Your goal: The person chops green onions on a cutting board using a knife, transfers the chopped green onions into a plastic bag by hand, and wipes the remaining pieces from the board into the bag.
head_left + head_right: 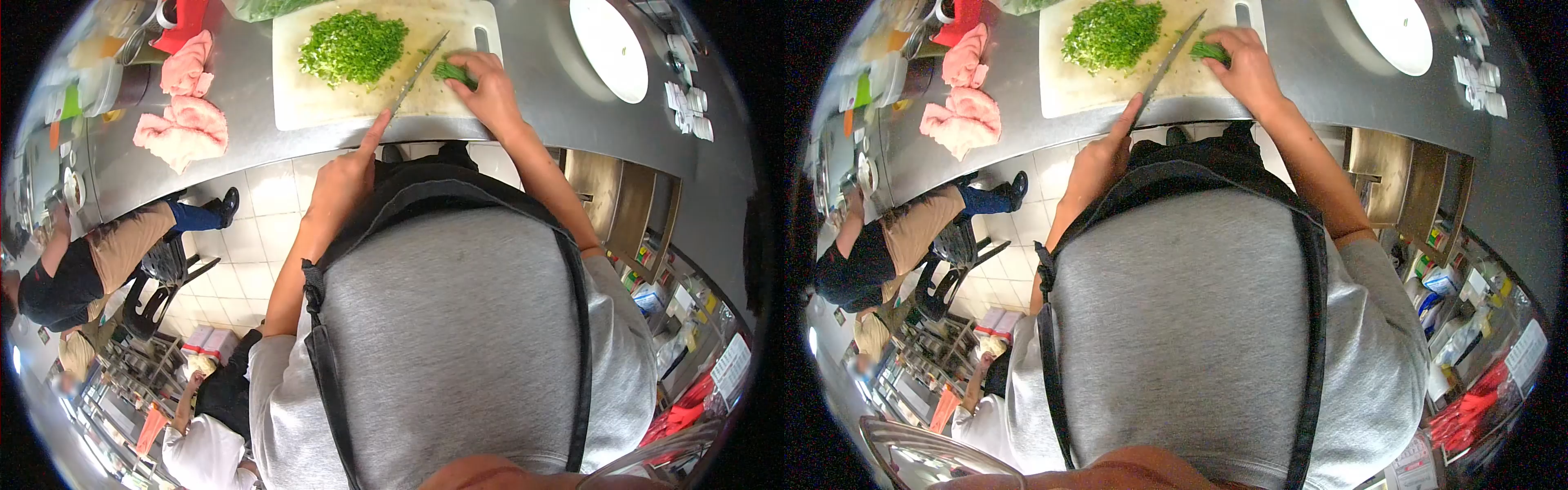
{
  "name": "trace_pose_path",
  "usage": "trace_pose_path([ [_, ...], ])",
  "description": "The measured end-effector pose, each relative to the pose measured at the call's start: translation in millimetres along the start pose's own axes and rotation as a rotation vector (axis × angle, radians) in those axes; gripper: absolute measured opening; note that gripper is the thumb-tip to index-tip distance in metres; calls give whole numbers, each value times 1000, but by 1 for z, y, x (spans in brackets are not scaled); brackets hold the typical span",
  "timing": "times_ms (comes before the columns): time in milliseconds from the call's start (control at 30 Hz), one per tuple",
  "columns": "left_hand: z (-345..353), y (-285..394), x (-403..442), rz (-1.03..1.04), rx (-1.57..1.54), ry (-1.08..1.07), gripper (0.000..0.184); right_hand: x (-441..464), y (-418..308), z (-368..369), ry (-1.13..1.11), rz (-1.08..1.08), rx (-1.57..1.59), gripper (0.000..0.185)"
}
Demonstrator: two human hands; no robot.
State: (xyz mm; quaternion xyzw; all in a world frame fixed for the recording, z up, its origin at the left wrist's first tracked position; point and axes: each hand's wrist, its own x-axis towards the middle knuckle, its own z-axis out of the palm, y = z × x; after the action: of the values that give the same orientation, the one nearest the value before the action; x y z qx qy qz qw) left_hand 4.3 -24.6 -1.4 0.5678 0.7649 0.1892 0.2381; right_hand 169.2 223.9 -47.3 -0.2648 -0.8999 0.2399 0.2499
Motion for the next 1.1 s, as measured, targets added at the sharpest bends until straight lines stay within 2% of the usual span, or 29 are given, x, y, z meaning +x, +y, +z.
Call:
trace_pose_path([
  [100,4,-2,-1,1,27,-18,78,-3,3,5,-40,-3,66,35],
  [200,5,0,-1,6,11,0,78,-6,0,10,11,108,245,34],
  [300,8,0,0,32,1,30,77,-5,-1,7,60,104,211,32],
  [400,8,2,1,4,34,-10,78,-2,2,3,115,-34,27,31],
  [500,11,2,1,4,25,-10,80,-2,4,3,99,-42,-15,30],
  [800,9,6,2,5,58,51,81,-1,-2,4,29,56,152,27],
  [900,7,6,-1,-8,86,2,80,-1,4,7,41,-10,83,24],
  [1100,-1,8,-6,-44,54,20,80,2,5,6,5,17,93,22],
])
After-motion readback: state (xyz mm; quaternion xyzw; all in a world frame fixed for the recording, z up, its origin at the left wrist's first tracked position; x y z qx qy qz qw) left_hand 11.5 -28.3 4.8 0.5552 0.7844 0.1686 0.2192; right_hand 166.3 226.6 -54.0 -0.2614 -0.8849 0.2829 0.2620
